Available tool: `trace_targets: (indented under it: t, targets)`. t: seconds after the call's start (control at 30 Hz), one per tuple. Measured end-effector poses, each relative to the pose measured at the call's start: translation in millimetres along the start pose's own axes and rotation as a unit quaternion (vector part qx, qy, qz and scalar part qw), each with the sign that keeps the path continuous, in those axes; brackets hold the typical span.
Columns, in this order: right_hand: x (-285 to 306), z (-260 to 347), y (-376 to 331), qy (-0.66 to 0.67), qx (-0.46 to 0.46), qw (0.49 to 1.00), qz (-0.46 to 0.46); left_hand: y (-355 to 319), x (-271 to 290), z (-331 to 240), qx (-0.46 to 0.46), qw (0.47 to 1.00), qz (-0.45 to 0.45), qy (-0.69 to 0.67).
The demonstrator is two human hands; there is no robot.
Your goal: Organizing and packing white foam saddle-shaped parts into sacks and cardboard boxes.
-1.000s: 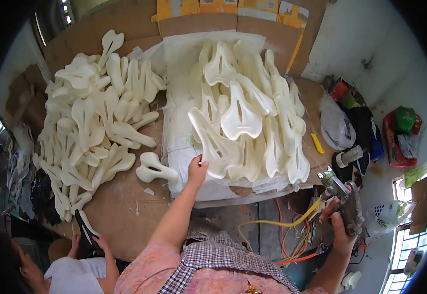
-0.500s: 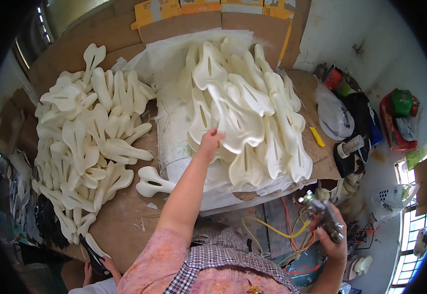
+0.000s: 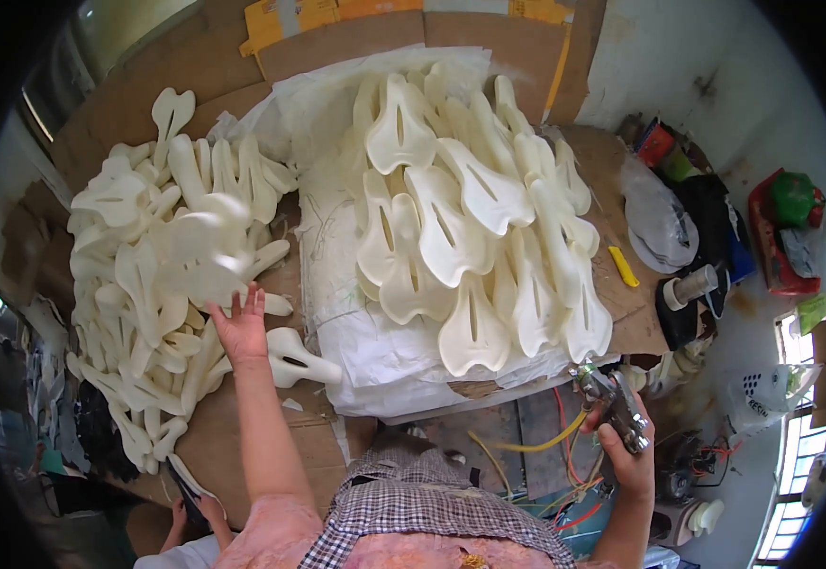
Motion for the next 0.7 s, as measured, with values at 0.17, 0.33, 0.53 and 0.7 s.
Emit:
trace_targets:
  t: [0.17, 0.33, 0.53, 0.7]
  targets:
    - [10.9, -11.8, 6.2, -0.022, -0.027, 0.999, -0.008, -5.0, -136.7, 135.3, 0.074, 0.967, 0.151, 0.191]
    - [17.8, 35.2, -1.2, -0.009, 0.004, 1.000, -0.013, -27.1, -227.0, 305.3, 0.226, 0.777, 0.172, 0.562]
    - [47.0, 62.5, 8.7, -0.004, -0.026, 0.998, -0.048, -27.7, -213.3, 314.8, 0.168, 0.869, 0.162, 0.436]
    - [58.9, 73.4, 33.5, 0.038, 0.054, 0.997, -0.030, -47.5, -174.0, 292.6, 0.127, 0.863, 0.152, 0.464]
Point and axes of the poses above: each hand's wrist, its own y-axis towards the middle knuckle, its own x-axis out of the back of the hand, z = x × y, the point moved 9 cm from there along y, towards the middle knuckle, and after that the axes turned 4 degrees about y, right-handed, at the moved point
